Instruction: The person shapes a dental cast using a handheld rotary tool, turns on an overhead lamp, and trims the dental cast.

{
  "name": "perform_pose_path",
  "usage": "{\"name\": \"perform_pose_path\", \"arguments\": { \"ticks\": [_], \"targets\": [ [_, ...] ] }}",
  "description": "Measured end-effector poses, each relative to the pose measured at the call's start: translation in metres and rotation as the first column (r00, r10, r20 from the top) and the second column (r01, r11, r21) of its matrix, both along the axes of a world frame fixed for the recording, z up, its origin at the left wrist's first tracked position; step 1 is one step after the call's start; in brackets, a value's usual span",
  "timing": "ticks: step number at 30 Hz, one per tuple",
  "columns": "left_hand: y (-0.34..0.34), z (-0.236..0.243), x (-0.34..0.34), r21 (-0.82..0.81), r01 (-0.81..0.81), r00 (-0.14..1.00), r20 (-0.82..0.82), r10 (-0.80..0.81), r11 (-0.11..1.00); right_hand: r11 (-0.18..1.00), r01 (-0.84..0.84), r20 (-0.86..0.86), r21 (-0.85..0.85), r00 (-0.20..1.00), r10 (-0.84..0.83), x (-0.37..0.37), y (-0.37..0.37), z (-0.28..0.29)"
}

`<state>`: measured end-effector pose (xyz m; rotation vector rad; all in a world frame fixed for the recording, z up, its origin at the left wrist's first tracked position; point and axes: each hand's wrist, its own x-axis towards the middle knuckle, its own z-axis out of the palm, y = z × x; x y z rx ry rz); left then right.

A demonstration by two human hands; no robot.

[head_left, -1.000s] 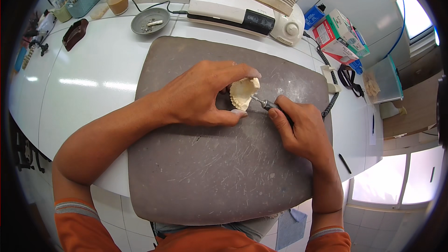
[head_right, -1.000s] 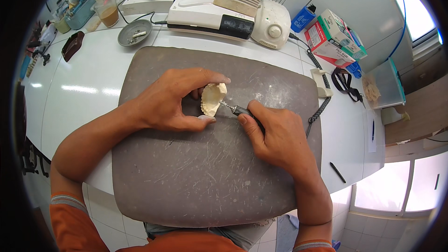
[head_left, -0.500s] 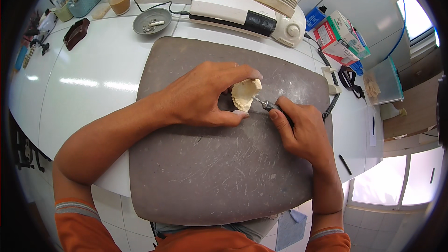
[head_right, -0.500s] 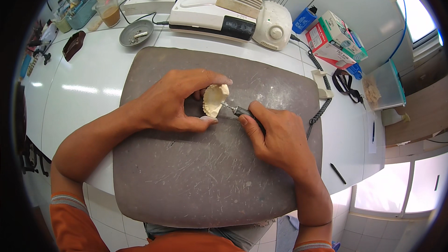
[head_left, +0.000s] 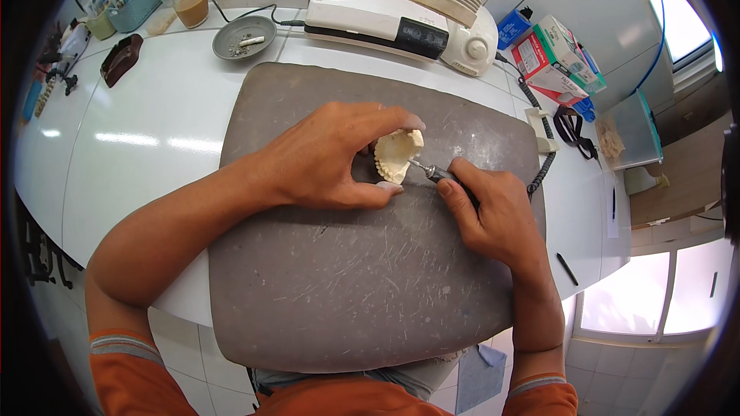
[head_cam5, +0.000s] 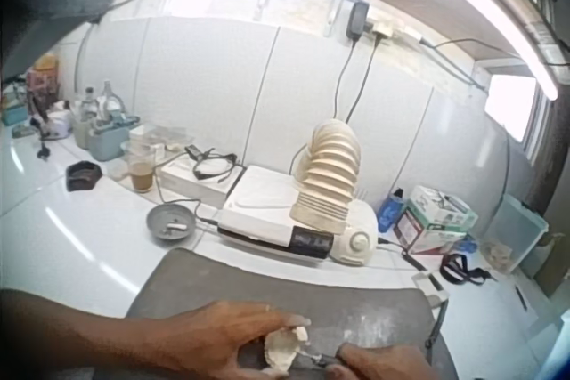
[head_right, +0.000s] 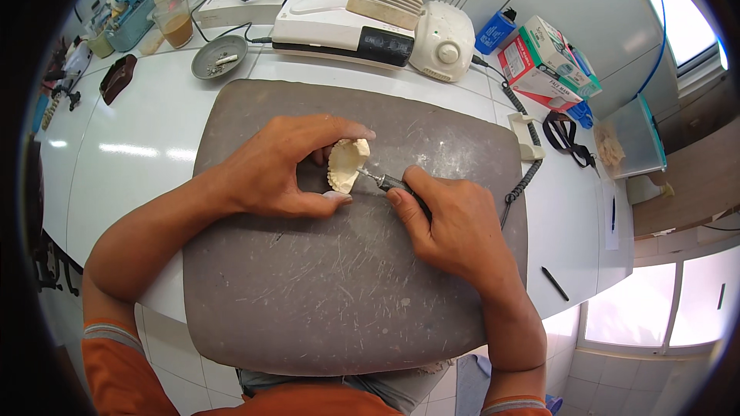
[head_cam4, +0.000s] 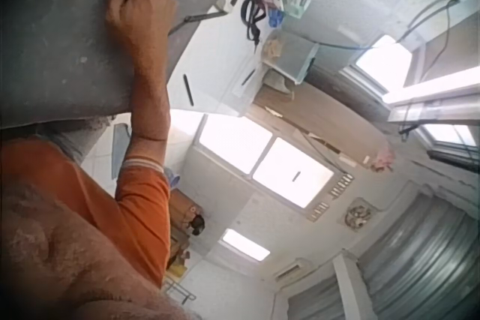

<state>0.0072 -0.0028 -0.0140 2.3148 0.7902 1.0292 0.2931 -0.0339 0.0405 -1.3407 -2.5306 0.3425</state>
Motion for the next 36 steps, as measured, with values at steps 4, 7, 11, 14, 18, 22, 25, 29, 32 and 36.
{"name": "perform_pose_path", "arguments": {
  "ticks": [4, 7, 11, 14, 18, 22, 25, 29, 32, 36],
  "targets": [
    [-0.0005, 0.0010, 0.0006, -0.017, -0.017, 1.000, 0.009, 0.018, 1.000, 0.997, 0.029, -0.017, -0.071, 0.999, -0.031, 0.0023, 0.0018, 0.0032],
    [-0.0005, 0.0020, 0.0013, -0.057, -0.011, 1.000, 0.024, 0.013, 0.998, 0.998, 0.018, -0.015, -0.064, 1.000, -0.019, 0.0036, 0.0021, 0.0020],
    [-0.0016, 0.0040, 0.0003, -0.089, -0.011, 1.000, 0.017, 0.012, 0.996, 0.997, 0.026, -0.003, -0.078, 1.000, -0.027, 0.0017, 0.0014, 0.0035],
    [-0.0014, 0.0044, 0.0002, -0.101, -0.008, 1.000, 0.014, 0.010, 0.995, 0.998, 0.017, -0.006, -0.056, 1.000, -0.017, 0.0017, 0.0018, 0.0024],
    [-0.0016, 0.0045, 0.0008, -0.097, -0.012, 1.000, 0.008, 0.013, 0.995, 0.999, 0.014, -0.002, -0.049, 1.000, -0.014, 0.0020, 0.0015, 0.0025],
    [-0.0005, 0.0015, 0.0011, -0.065, -0.006, 1.000, 0.024, 0.007, 0.998, 0.998, 0.019, 0.003, -0.057, 1.000, -0.019, 0.0020, 0.0014, 0.0023],
    [-0.0008, 0.0028, 0.0007, -0.081, -0.005, 1.000, 0.019, 0.006, 0.997, 0.999, 0.013, -0.001, -0.048, 1.000, -0.013, 0.0020, 0.0017, 0.0018],
    [-0.0010, 0.0039, 0.0008, -0.092, -0.002, 1.000, 0.018, 0.003, 0.996, 0.999, 0.010, -0.003, -0.042, 1.000, -0.010, 0.0027, 0.0014, 0.0011],
    [-0.0013, 0.0042, 0.0003, -0.095, -0.004, 1.000, 0.010, 0.005, 0.995, 0.999, 0.011, 0.002, -0.044, 1.000, -0.011, 0.0017, 0.0012, 0.0027],
    [-0.0012, 0.0037, 0.0004, -0.083, -0.007, 1.000, 0.016, 0.008, 0.997, 0.999, 0.009, -0.003, -0.047, 1.000, -0.010, 0.0015, 0.0014, 0.0025]
  ]
}}
